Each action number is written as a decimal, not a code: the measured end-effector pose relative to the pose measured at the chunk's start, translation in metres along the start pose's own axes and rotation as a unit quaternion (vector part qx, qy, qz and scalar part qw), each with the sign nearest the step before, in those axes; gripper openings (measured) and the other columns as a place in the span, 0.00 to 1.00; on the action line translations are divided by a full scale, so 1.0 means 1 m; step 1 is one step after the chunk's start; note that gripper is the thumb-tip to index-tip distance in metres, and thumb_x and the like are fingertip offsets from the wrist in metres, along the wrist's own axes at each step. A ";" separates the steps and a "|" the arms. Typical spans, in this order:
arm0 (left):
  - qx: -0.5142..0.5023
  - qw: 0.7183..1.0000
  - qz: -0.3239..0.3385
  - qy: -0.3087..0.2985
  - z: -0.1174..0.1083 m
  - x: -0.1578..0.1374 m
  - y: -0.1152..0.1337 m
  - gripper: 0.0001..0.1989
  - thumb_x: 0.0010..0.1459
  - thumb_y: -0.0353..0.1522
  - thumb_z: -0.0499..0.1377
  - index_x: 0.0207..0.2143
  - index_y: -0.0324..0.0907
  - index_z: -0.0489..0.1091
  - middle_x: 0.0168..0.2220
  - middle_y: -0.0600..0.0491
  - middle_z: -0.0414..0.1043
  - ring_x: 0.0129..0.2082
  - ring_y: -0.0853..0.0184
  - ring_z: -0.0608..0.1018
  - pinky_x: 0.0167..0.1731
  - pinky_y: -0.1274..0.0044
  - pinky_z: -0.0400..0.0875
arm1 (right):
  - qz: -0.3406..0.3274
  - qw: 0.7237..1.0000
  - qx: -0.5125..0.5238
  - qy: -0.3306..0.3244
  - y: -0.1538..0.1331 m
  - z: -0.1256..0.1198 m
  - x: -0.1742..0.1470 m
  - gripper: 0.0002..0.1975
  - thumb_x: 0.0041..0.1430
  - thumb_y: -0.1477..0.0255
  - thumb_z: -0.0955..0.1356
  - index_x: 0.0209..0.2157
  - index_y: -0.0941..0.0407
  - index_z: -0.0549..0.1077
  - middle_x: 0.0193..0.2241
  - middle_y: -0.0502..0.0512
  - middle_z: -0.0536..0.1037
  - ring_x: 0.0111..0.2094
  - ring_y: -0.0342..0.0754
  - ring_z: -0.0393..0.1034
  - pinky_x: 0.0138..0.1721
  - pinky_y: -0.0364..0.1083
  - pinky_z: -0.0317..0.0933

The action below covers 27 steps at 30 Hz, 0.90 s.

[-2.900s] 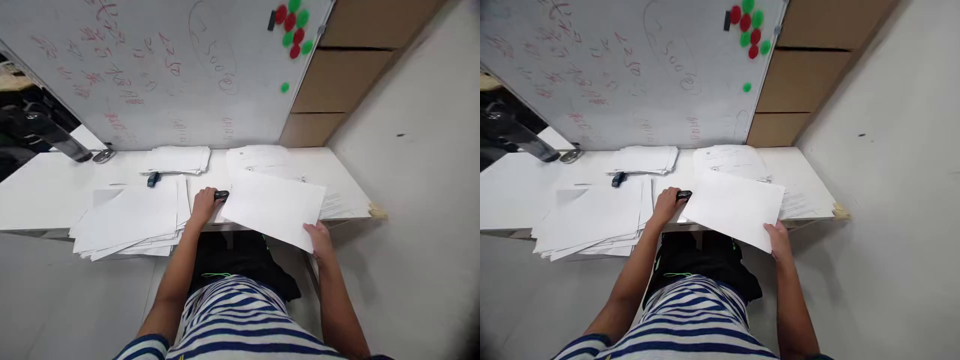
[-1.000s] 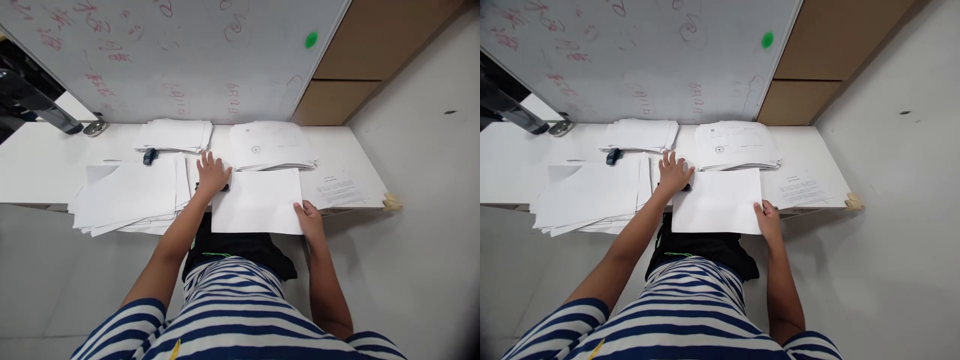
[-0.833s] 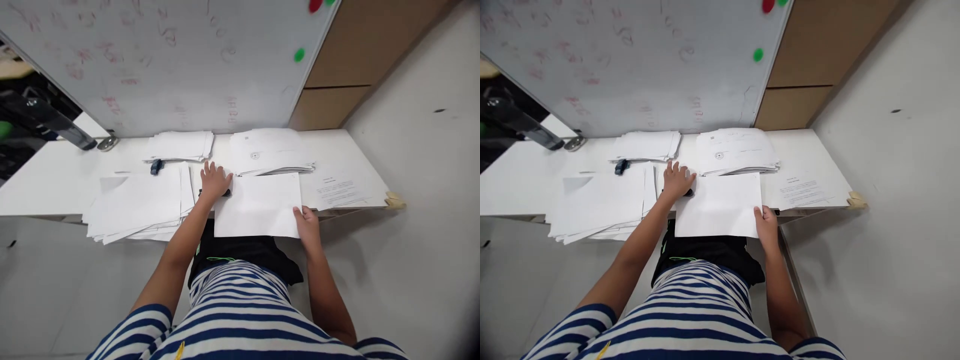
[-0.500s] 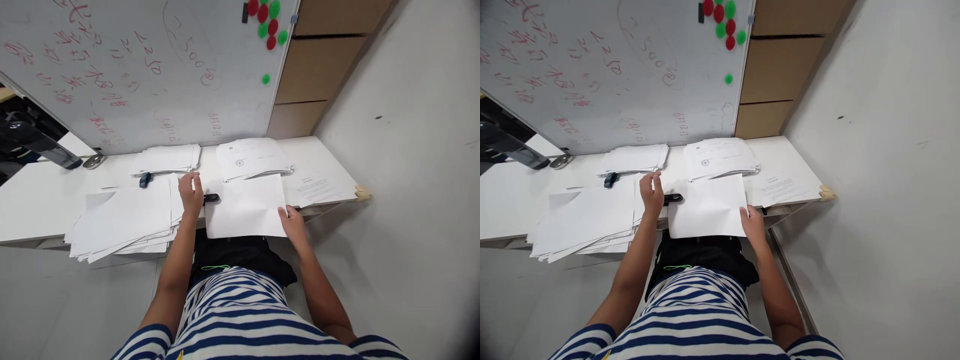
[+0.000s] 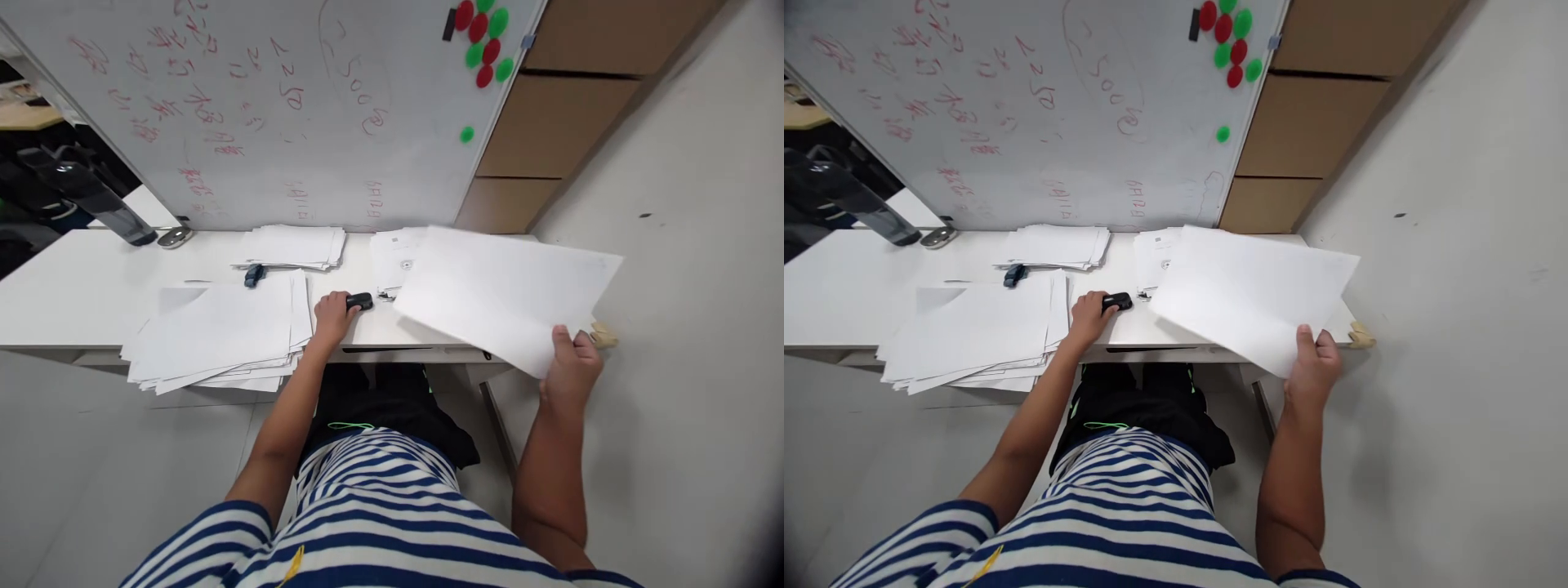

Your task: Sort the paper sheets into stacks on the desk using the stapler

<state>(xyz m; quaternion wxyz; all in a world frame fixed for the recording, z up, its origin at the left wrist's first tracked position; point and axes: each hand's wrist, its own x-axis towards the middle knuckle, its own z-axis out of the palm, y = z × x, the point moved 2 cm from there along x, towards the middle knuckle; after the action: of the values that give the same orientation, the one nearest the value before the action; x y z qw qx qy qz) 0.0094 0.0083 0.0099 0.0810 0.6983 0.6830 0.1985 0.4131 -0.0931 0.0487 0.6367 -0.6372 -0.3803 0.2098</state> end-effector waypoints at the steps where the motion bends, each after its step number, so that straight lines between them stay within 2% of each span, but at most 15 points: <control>1: -0.005 1.000 -0.010 0.013 -0.001 0.005 0.008 0.20 0.62 0.40 0.55 0.54 0.41 0.66 0.55 0.38 0.68 0.61 0.44 0.63 0.59 0.49 0.53 | -0.012 0.998 0.034 0.048 -0.003 0.002 -0.005 0.17 0.57 0.54 0.67 0.36 0.54 0.72 0.38 0.57 0.77 0.41 0.52 0.72 0.45 0.50 0.68; 2: -0.022 0.999 -0.015 0.031 -0.002 0.008 0.017 0.22 0.62 0.42 0.55 0.55 0.41 0.65 0.58 0.38 0.65 0.65 0.44 0.57 0.61 0.46 0.47 | -0.021 0.995 0.064 0.075 -0.006 0.008 -0.012 0.16 0.56 0.56 0.68 0.37 0.55 0.72 0.39 0.58 0.77 0.42 0.52 0.73 0.46 0.50 0.68; 3: -0.056 0.997 -0.014 0.049 -0.005 0.008 0.026 0.23 0.63 0.44 0.54 0.56 0.42 0.63 0.61 0.39 0.63 0.67 0.45 0.53 0.62 0.47 0.44 | -0.026 0.993 0.089 0.072 -0.007 0.017 -0.020 0.17 0.56 0.57 0.68 0.39 0.56 0.72 0.41 0.59 0.78 0.44 0.53 0.74 0.47 0.51 0.69; 5: -0.184 0.981 -0.013 0.063 -0.012 -0.001 0.043 0.25 0.65 0.48 0.47 0.57 0.44 0.62 0.62 0.42 0.62 0.68 0.51 0.53 0.64 0.52 0.48 | -0.011 0.992 0.122 0.030 -0.005 0.040 -0.041 0.20 0.56 0.58 0.69 0.46 0.56 0.72 0.45 0.61 0.78 0.49 0.53 0.73 0.51 0.52 0.68; 6: -0.279 0.959 -0.011 0.040 -0.014 -0.010 0.050 0.27 0.67 0.50 0.41 0.58 0.45 0.61 0.61 0.43 0.64 0.66 0.56 0.59 0.63 0.57 0.54 | 0.004 0.991 0.135 0.008 -0.002 0.053 -0.054 0.22 0.56 0.59 0.70 0.49 0.56 0.71 0.47 0.61 0.78 0.50 0.53 0.73 0.52 0.53 0.67; 8: -0.480 0.876 -0.007 -0.054 -0.018 -0.032 0.060 0.34 0.66 0.52 0.31 0.62 0.46 0.57 0.60 0.44 0.67 0.62 0.60 0.67 0.58 0.62 0.64 | 0.048 0.986 0.151 -0.052 0.006 0.078 -0.079 0.24 0.55 0.60 0.71 0.52 0.55 0.70 0.49 0.60 0.78 0.52 0.53 0.72 0.54 0.54 0.66; 9: -0.555 0.827 -0.021 -0.090 -0.020 -0.043 0.062 0.34 0.66 0.53 0.32 0.62 0.46 0.58 0.58 0.44 0.69 0.60 0.59 0.70 0.56 0.63 0.67 | 0.071 0.981 0.152 -0.099 0.010 0.090 -0.091 0.25 0.55 0.60 0.72 0.52 0.54 0.71 0.50 0.60 0.78 0.52 0.53 0.72 0.54 0.54 0.66; 11: -0.659 0.740 -0.076 -0.111 -0.024 -0.063 0.057 0.31 0.65 0.53 0.44 0.60 0.43 0.62 0.56 0.44 0.72 0.58 0.58 0.73 0.54 0.64 0.70 | 0.109 0.962 0.145 -0.202 0.015 0.112 -0.113 0.24 0.54 0.59 0.72 0.50 0.55 0.72 0.49 0.60 0.79 0.51 0.55 0.73 0.53 0.55 0.67; 14: -0.729 0.655 -0.196 -0.042 -0.032 -0.084 0.028 0.24 0.60 0.44 0.60 0.53 0.39 0.69 0.53 0.44 0.75 0.54 0.57 0.76 0.54 0.66 0.72 | 0.133 0.920 0.131 -0.345 0.012 0.140 -0.138 0.22 0.55 0.58 0.72 0.48 0.54 0.73 0.49 0.59 0.79 0.51 0.57 0.74 0.53 0.55 0.67; 16: -0.728 0.629 -0.269 0.037 -0.040 -0.097 -0.001 0.19 0.57 0.38 0.64 0.49 0.38 0.71 0.51 0.45 0.76 0.52 0.58 0.78 0.53 0.67 0.74 | 0.126 0.886 0.133 -0.427 0.006 0.155 -0.148 0.23 0.56 0.58 0.71 0.51 0.53 0.72 0.49 0.58 0.79 0.50 0.56 0.74 0.52 0.55 0.68; 18: -0.709 0.619 -0.317 0.116 -0.053 -0.109 -0.033 0.15 0.56 0.34 0.64 0.45 0.38 0.72 0.48 0.45 0.77 0.50 0.59 0.79 0.53 0.68 0.75 | 0.091 0.863 0.130 -0.479 0.000 0.167 -0.150 0.26 0.59 0.58 0.68 0.57 0.51 0.66 0.51 0.58 0.78 0.49 0.54 0.74 0.50 0.54 0.69; 20: -0.693 0.608 -0.342 0.183 -0.067 -0.120 -0.066 0.10 0.58 0.32 0.63 0.42 0.37 0.73 0.45 0.46 0.78 0.50 0.61 0.79 0.52 0.70 0.76 | 0.019 0.875 0.095 -0.475 -0.001 0.176 -0.143 0.27 0.62 0.59 0.66 0.61 0.49 0.61 0.53 0.58 0.75 0.49 0.53 0.74 0.50 0.55 0.68; 23: -0.672 0.586 -0.367 0.264 -0.087 -0.131 -0.112 0.06 0.61 0.29 0.59 0.41 0.38 0.73 0.44 0.47 0.78 0.50 0.64 0.79 0.51 0.72 0.77 | -0.140 0.915 -0.032 -0.377 0.009 0.187 -0.117 0.25 0.64 0.62 0.64 0.61 0.50 0.62 0.57 0.61 0.72 0.54 0.55 0.69 0.57 0.59 0.62; 25: -0.667 0.579 -0.373 0.285 -0.096 -0.132 -0.138 0.07 0.63 0.29 0.56 0.40 0.38 0.72 0.44 0.47 0.78 0.51 0.65 0.78 0.50 0.72 0.77 | -0.232 0.919 -0.115 -0.299 0.019 0.193 -0.097 0.24 0.64 0.63 0.62 0.60 0.53 0.63 0.58 0.64 0.69 0.61 0.58 0.62 0.62 0.61 0.54; 27: -0.648 0.581 -0.390 0.301 -0.099 -0.131 -0.157 0.06 0.63 0.28 0.55 0.40 0.38 0.72 0.43 0.47 0.78 0.51 0.65 0.78 0.50 0.74 0.77 | -0.281 0.911 -0.176 -0.245 0.030 0.199 -0.083 0.26 0.65 0.64 0.61 0.62 0.56 0.60 0.61 0.66 0.66 0.66 0.59 0.53 0.64 0.62 0.50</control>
<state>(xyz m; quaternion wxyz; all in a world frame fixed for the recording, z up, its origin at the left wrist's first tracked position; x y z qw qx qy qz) -0.1724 -0.1280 0.0179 0.3713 0.0277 0.5651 0.7362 0.2184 -0.0229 -0.0187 0.4342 -0.5343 -0.7181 0.1016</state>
